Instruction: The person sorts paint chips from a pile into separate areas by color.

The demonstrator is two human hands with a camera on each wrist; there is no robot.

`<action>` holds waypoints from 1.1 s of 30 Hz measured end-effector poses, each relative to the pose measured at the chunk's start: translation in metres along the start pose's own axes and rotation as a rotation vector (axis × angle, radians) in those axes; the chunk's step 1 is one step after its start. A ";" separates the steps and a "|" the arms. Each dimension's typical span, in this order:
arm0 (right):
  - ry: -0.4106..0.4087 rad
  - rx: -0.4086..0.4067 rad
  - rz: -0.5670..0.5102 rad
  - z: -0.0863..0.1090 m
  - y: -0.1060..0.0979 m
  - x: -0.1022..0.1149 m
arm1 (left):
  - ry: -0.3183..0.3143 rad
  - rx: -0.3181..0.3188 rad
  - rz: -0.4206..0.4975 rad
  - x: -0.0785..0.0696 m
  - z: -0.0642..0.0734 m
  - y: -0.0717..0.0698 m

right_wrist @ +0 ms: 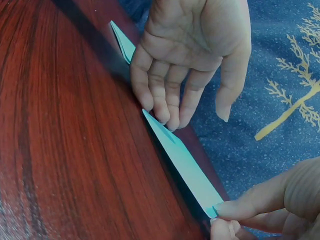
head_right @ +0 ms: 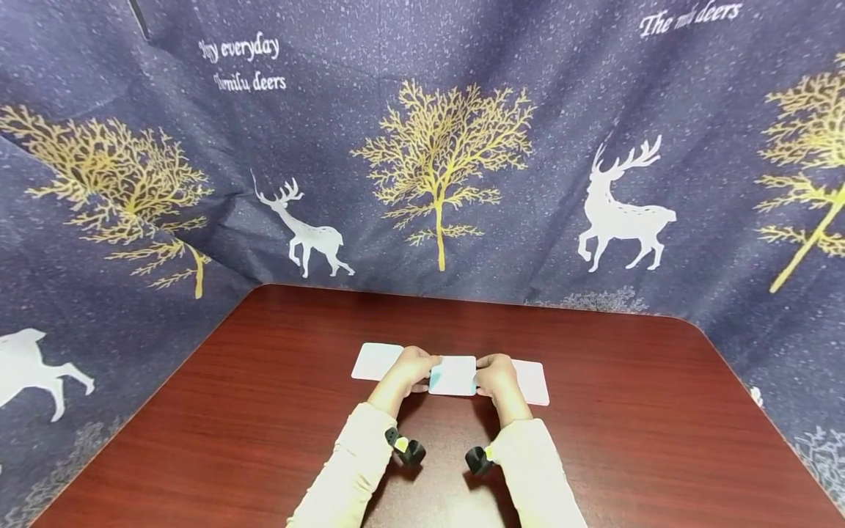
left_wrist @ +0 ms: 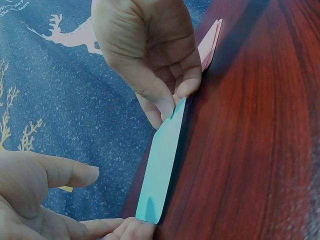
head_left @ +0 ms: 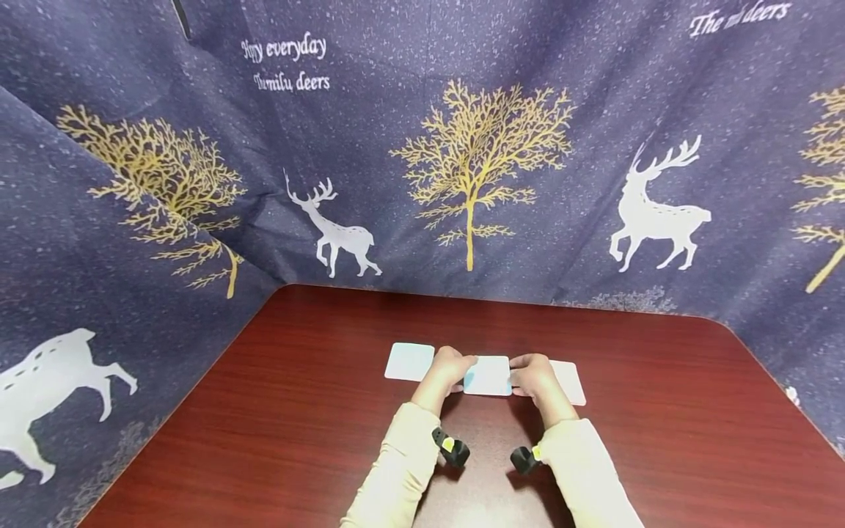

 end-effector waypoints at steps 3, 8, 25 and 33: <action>-0.001 -0.001 0.004 0.000 -0.001 0.001 | 0.003 -0.003 0.000 0.000 -0.001 -0.001; -0.010 0.005 -0.009 0.001 -0.002 0.003 | 0.016 0.006 -0.015 0.000 -0.001 -0.002; -0.010 0.026 -0.194 0.000 -0.003 0.006 | 0.136 0.020 0.001 -0.014 -0.002 -0.013; -0.002 0.028 -0.322 0.008 0.003 0.016 | 0.147 -0.013 0.130 -0.021 -0.005 -0.037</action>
Point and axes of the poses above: each hand's wrist, its own z-axis away from the middle knuckle, its own y-axis out of the palm, x = y × z, the point moved 10 cm from there along -z, towards the middle knuckle, and after that the axes turned 6 degrees about -x, right-handed, at the moved point
